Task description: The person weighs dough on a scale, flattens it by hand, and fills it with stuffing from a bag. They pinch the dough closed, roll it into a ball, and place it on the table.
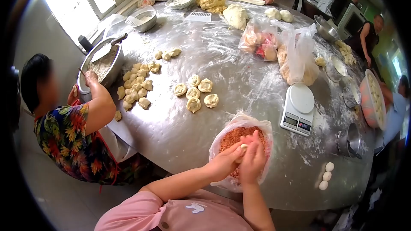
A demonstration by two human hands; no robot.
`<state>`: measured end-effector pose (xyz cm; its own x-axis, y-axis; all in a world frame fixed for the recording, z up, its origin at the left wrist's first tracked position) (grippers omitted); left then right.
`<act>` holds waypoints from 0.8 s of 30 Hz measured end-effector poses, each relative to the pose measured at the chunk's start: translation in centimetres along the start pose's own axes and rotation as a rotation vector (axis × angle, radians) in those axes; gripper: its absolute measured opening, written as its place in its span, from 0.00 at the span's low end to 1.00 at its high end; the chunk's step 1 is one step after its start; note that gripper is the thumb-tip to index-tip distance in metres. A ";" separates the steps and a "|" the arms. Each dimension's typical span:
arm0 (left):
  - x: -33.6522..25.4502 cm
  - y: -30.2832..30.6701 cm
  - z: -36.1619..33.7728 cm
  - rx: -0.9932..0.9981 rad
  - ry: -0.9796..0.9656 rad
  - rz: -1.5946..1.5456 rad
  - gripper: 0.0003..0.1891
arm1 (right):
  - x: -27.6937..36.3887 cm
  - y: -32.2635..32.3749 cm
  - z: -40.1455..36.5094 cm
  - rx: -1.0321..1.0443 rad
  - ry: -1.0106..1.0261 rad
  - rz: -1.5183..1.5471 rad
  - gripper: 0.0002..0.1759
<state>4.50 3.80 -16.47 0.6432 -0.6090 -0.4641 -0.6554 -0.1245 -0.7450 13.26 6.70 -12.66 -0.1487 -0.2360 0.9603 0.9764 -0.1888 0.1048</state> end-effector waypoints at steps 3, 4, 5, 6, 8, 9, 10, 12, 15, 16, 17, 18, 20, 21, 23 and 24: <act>-3.3 -1.5 -1.6 0.046 -0.350 0.467 0.20 | -1.3 0.0 0.1 -0.096 -0.203 0.284 0.25; -4.1 -2.5 -2.4 0.059 -0.490 0.753 0.21 | -0.8 0.0 0.2 -0.106 -0.193 0.312 0.28; -4.5 -2.3 -2.5 0.033 -0.587 0.716 0.18 | 0.0 -0.7 0.3 -0.010 -0.108 0.287 0.34; -4.8 -2.0 -2.4 0.004 -0.628 0.789 0.17 | -0.2 -1.1 -0.1 -0.014 -0.147 0.400 0.37; -5.8 -1.7 -2.5 -0.059 -0.702 0.937 0.15 | 0.6 -2.8 -1.5 -0.022 -0.229 0.626 0.42; -6.1 -1.7 -2.8 -0.042 -0.686 0.879 0.14 | 1.5 -3.1 -1.7 -0.041 -0.203 0.541 0.42; -6.8 -2.4 -3.6 -0.058 -0.779 0.957 0.17 | 1.7 -4.0 -1.7 0.066 -0.221 0.580 0.40; -7.4 -3.8 -5.1 -0.087 -0.964 1.111 0.22 | 2.2 -5.2 -1.9 0.280 -0.255 0.654 0.35; -7.0 -3.2 -4.6 -0.097 -0.972 1.225 0.35 | 0.7 -4.7 -2.5 0.138 -0.407 0.558 0.21; -6.7 -3.0 -4.5 -0.095 -0.931 1.184 0.38 | 0.3 -4.4 -2.6 0.099 -0.442 0.525 0.19; -6.3 -2.8 -4.5 -0.093 -0.887 1.142 0.41 | 0.1 -3.7 -2.2 0.150 -0.383 0.354 0.18; -6.0 -2.6 -4.3 -0.092 -0.844 1.100 0.45 | -0.8 -2.4 -1.6 0.201 -0.321 0.184 0.18; -5.8 -1.9 -3.6 -0.013 -0.741 0.926 0.48 | 0.0 -1.2 -0.8 0.219 -0.172 -0.063 0.17; -5.8 -1.5 -3.2 0.027 -0.689 0.839 0.50 | 1.5 -0.9 -0.1 0.188 -0.083 -0.142 0.17; -4.8 -1.4 -1.9 0.172 -0.517 0.786 0.49 | 3.6 -1.1 0.3 0.194 0.032 -0.291 0.18; -4.7 -1.6 -1.6 0.244 -0.427 0.758 0.49 | 4.4 -1.9 0.1 0.229 0.059 -0.360 0.19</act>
<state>1.83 5.59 -12.32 0.1967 -0.1109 -0.9742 -0.8926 0.3909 -0.2248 10.76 6.16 -8.63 -0.4888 -0.2486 0.8362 0.8690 -0.0545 0.4918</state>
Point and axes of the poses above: each hand's wrist, its own z-axis towards the middle knuckle, its own y-axis out of the back of the hand, x = y × z, the point moved 10 cm from there along z, towards the middle knuckle, and after that the axes turned 8 degrees about y, right-handed, at the moved point
